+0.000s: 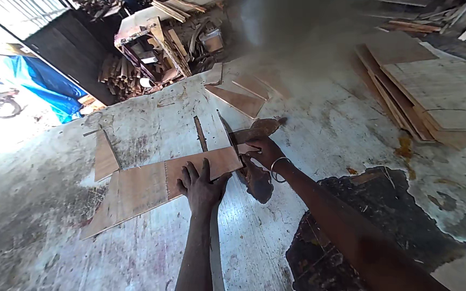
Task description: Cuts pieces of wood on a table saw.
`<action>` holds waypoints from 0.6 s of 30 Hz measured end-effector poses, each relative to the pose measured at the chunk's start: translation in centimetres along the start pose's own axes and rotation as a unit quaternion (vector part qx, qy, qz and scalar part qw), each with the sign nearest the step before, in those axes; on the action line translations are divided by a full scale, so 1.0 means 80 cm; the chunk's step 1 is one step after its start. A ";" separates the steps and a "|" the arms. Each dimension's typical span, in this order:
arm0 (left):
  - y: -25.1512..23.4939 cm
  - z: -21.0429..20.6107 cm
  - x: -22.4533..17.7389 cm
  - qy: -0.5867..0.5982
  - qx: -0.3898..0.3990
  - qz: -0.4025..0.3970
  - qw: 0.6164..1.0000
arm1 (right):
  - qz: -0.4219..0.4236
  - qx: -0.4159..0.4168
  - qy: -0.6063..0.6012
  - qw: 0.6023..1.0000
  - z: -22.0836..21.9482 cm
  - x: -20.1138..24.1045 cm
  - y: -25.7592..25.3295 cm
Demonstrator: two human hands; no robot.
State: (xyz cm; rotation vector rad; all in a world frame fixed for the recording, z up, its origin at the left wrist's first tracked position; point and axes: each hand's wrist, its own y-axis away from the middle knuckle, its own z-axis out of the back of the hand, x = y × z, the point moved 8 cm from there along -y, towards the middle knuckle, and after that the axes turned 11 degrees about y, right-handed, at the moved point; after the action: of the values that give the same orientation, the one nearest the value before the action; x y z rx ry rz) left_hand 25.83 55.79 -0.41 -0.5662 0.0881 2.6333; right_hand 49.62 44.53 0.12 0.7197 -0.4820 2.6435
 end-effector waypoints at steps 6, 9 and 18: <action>-0.015 0.001 -0.002 -0.008 0.002 0.008 1.000 | -0.016 -0.002 -0.002 1.000 0.000 -0.001 -0.007; -0.036 -0.001 -0.004 -0.008 0.009 0.015 1.000 | -0.003 -0.012 -0.004 1.000 0.002 -0.005 -0.026; 0.112 0.029 0.036 -0.003 0.000 -0.020 1.000 | -0.246 -0.186 -0.067 0.949 0.099 -0.092 0.096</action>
State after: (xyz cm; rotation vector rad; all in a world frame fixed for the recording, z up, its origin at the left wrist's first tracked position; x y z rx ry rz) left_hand 18.69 49.23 0.27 -0.5546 0.0739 2.5970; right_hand 55.59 32.74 0.87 0.7796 -0.7092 1.9775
